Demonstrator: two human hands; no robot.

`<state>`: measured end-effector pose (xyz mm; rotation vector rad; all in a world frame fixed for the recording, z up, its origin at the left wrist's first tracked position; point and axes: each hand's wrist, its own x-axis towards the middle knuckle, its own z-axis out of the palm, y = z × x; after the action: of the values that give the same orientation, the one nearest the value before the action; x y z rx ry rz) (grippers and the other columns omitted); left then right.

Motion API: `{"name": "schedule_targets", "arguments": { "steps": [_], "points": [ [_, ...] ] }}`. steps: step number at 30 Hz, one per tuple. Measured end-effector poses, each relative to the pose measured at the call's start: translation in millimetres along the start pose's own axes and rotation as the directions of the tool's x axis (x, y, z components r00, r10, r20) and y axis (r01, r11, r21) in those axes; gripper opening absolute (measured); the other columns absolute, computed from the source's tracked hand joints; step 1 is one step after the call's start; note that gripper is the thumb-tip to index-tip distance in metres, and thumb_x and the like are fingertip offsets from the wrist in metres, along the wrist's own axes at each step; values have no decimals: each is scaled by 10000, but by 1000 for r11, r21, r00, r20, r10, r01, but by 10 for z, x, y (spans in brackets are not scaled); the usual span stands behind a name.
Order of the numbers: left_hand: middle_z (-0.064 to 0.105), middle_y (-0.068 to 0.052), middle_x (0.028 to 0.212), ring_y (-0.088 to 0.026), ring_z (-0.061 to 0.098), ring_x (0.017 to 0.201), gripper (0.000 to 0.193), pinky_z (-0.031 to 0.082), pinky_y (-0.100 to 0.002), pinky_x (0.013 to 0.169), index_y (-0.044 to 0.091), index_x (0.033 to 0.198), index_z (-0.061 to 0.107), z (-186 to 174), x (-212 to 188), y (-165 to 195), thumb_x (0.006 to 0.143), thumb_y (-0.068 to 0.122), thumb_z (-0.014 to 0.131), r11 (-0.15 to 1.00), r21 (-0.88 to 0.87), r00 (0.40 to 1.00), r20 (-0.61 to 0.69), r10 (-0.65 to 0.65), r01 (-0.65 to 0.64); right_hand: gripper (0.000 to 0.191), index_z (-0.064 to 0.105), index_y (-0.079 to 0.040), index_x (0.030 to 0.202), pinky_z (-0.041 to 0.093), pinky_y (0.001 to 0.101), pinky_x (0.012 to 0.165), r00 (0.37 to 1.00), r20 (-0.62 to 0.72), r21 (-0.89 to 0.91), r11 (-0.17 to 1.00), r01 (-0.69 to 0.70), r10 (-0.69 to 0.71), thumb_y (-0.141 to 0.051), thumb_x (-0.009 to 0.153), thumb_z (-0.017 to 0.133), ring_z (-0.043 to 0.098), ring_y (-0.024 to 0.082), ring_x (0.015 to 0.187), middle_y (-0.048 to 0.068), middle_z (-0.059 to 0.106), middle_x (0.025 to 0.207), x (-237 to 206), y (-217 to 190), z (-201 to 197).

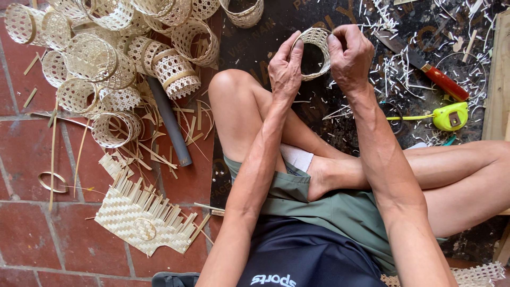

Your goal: The person sits cross-legged on the floor and repeatedly forms small cylindrical bamboo baskets by rolling perforated bamboo sheets and securing them with thin bamboo rings. They handle the sheets and rings by hand, adjusting the fit and stacking completed cylinders nearby.

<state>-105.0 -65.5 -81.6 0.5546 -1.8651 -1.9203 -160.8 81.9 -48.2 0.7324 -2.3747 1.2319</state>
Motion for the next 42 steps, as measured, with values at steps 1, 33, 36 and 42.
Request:
{"name": "schedule_targets", "arguments": {
  "steps": [1,33,36,42],
  "points": [
    [771,-110,1209,-138,697,1095,386,552,-271,980,20,1316,703,0,23,-21,1018,263,683,999,-43,1000,8,1,-1,112,668,13,1109,528,381,665,1000,-1,13,1000,15,-15,-43,1034,730,666,243,755,95,674,872,10,6,3],
    [760,-84,1076,-137,677,961,345,548,-291,891,-36,1222,724,-29,298,-3,1111,245,557,865,-407,908,402,-120,294,152,618,-12,982,509,413,610,993,24,-154,981,117,-114,-83,1087,702,630,302,725,134,602,885,8,9,57],
    [755,-66,1090,-115,674,986,338,541,-267,907,-21,1239,719,-26,302,25,1095,244,567,884,-398,922,378,-88,247,180,612,-5,975,482,401,598,998,21,-40,997,66,-65,-92,1107,698,607,267,708,114,596,868,7,57,83],
    [765,-75,1050,-126,699,926,305,567,-270,848,-15,1204,722,-39,317,89,1055,221,602,843,-420,901,403,-160,337,224,605,-8,933,442,374,552,999,42,39,999,4,-6,-104,1120,681,566,235,664,96,582,823,9,112,94]
  ]
}}
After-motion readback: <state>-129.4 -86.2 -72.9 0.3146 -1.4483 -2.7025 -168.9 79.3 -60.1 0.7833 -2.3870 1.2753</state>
